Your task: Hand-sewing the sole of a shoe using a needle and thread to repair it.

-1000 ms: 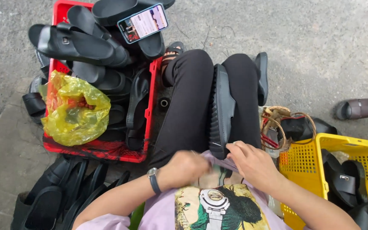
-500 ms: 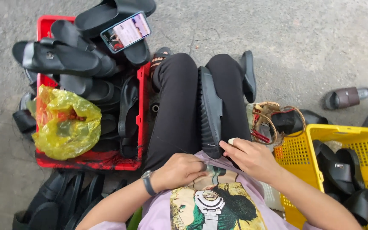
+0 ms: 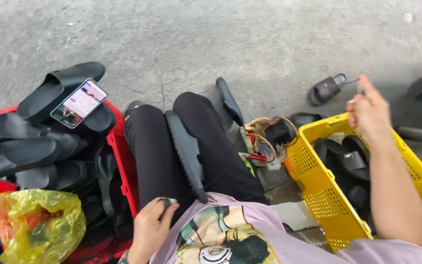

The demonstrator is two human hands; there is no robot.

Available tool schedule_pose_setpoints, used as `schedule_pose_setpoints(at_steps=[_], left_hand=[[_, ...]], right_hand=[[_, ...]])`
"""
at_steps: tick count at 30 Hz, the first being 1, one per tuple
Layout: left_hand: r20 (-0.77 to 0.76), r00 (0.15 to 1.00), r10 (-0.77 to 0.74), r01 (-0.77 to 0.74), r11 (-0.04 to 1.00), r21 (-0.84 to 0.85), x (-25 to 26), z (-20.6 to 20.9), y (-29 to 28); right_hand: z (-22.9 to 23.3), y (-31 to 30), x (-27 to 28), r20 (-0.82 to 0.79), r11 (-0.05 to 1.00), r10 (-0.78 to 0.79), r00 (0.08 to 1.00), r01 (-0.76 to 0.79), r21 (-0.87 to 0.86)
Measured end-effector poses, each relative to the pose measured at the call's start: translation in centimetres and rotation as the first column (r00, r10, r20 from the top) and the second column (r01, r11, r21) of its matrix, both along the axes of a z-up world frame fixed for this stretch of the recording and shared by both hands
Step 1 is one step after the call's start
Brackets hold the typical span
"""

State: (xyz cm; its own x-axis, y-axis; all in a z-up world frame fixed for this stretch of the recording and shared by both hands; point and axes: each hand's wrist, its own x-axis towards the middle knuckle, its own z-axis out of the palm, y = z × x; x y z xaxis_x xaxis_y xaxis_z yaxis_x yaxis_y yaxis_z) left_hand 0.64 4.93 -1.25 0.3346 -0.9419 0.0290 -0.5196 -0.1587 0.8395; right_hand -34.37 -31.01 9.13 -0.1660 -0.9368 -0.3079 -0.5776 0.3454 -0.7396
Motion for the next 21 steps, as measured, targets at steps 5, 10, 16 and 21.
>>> schedule_pose_setpoints(at_steps=[5,10,16,21], left_hand=[[0.244,0.957,0.157,-0.194,0.971,0.137,4.6,-4.2,4.4],[0.396,0.907,0.146,-0.383,0.677,0.628,7.5,-4.6,7.7],[0.39,0.916,-0.089,0.102,0.995,-0.012,1.1,3.3,-0.6],[-0.163,0.987,0.014,-0.012,1.0,0.017,-2.2,0.8,-3.7]], right_hand=[[-0.5,3.5,3.3,-0.484,0.821,0.57,0.664,-0.434,0.37],[-4.1,9.6,5.7,-0.244,0.083,0.958,-0.149,-0.67,0.737],[-6.1,15.4,12.5,-0.479,-0.159,0.871,-0.107,-0.985,-0.069],[-7.7,15.5,14.7,-0.569,-0.219,0.818,-0.085,-0.961,-0.171]])
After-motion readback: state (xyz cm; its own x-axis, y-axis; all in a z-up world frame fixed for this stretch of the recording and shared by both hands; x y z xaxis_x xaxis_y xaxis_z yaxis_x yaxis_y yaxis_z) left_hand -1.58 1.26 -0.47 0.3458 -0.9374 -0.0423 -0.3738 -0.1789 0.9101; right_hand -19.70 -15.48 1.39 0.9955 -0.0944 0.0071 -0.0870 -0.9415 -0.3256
